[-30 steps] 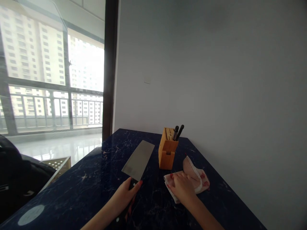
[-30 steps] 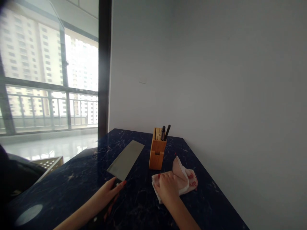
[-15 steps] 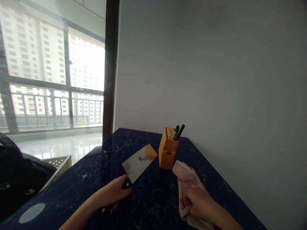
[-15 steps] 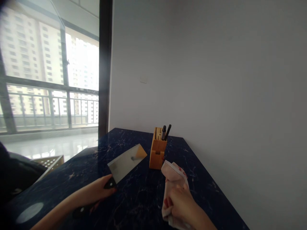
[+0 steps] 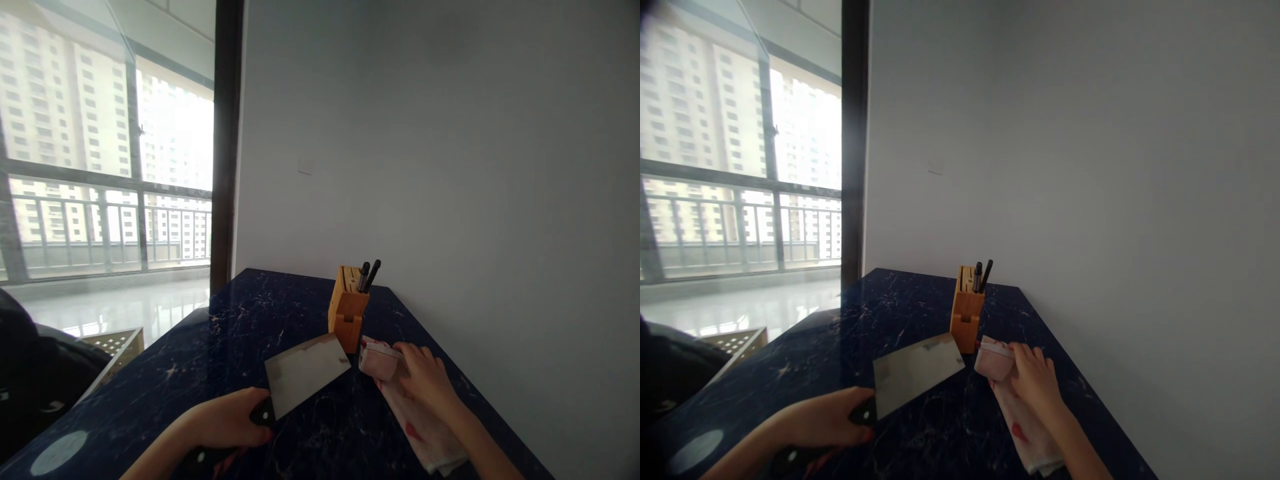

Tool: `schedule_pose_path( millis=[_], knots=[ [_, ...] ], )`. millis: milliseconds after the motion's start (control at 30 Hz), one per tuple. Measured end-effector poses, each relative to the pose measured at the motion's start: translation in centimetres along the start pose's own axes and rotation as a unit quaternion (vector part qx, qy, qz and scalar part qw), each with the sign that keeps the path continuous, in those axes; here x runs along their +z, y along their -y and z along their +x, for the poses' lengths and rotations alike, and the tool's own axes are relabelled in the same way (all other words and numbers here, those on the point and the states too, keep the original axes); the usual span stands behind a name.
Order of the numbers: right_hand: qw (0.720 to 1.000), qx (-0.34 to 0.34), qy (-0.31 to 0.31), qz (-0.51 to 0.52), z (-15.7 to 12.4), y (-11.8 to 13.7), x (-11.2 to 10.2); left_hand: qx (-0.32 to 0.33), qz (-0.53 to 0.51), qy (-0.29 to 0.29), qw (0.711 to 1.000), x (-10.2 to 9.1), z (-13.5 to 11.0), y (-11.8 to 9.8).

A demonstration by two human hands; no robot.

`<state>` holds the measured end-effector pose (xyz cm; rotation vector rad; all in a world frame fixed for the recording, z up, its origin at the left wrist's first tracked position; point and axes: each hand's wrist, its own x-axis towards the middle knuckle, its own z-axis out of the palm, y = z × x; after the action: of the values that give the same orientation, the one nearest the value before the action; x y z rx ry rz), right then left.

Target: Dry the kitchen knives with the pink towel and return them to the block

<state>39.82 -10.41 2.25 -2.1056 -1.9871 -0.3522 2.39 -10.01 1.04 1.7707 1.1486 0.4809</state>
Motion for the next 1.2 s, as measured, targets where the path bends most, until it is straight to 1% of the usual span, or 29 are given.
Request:
schedule_pose_path(
  millis=[67, 100, 167, 233, 333, 433, 500, 633, 733, 800, 900, 967, 1100, 1200],
  knots=[
    [1.000, 0.006, 0.007, 0.002, 0.6, 0.2, 1.0, -0.017, 0.004, 0.075, 0.997, 0.1, 0.0, -0.1],
    [1.000, 0.010, 0.013, 0.000, 0.8, 0.3, 1.4, -0.016, 0.007, 0.094, 0.995, 0.2, 0.1, -0.2],
    [1.000, 0.012, 0.010, -0.006, 0.9, 0.8, 1.8, 0.002, 0.014, 0.095, 0.995, 0.2, 0.1, -0.3],
    [1.000, 0.007, -0.008, 0.004, 0.9, 1.6, 1.6, 0.005, 0.028, 0.092, 0.995, 0.2, 0.2, -0.5],
    [0.998, 0.018, -0.027, 0.051, 0.9, 3.4, 1.3, -0.020, 0.055, 0.104, 0.993, 0.4, 0.2, -0.7],
    [0.992, 0.041, -0.070, 0.094, 1.0, 5.7, 1.5, -0.036, 0.096, 0.121, 0.987, 0.8, 0.3, -0.7],
    [0.989, 0.035, -0.093, 0.114, 0.9, 7.2, 2.0, -0.016, 0.140, 0.105, 0.985, 1.1, 0.6, -0.4],
    [0.985, 0.002, -0.093, 0.148, 0.5, 9.8, 3.0, 0.052, 0.212, 0.063, 0.974, 1.7, 0.9, -0.1],
    [0.982, -0.006, -0.087, 0.169, 0.3, 10.6, 3.6, 0.077, 0.238, 0.057, 0.967, 2.1, 0.8, -0.5],
    [0.977, -0.003, -0.082, 0.196, 0.3, 10.7, 4.0, 0.088, 0.266, 0.041, 0.959, 2.4, 0.7, -1.0],
    [0.964, 0.001, -0.076, 0.253, 0.3, 10.7, 4.5, 0.076, 0.341, -0.011, 0.937, 2.9, 0.9, -1.6],
    [0.957, -0.014, -0.071, 0.281, 0.1, 11.0, 4.7, 0.056, 0.392, -0.037, 0.917, 3.1, 1.4, -1.8],
    [0.949, -0.048, -0.052, 0.308, -0.8, 12.3, 4.2, 0.019, 0.458, -0.048, 0.887, 3.4, 2.4, -1.6],
    [0.944, -0.064, -0.044, 0.320, -1.2, 12.8, 3.7, 0.009, 0.471, -0.074, 0.879, 3.7, 2.8, -1.2]
  ],
)
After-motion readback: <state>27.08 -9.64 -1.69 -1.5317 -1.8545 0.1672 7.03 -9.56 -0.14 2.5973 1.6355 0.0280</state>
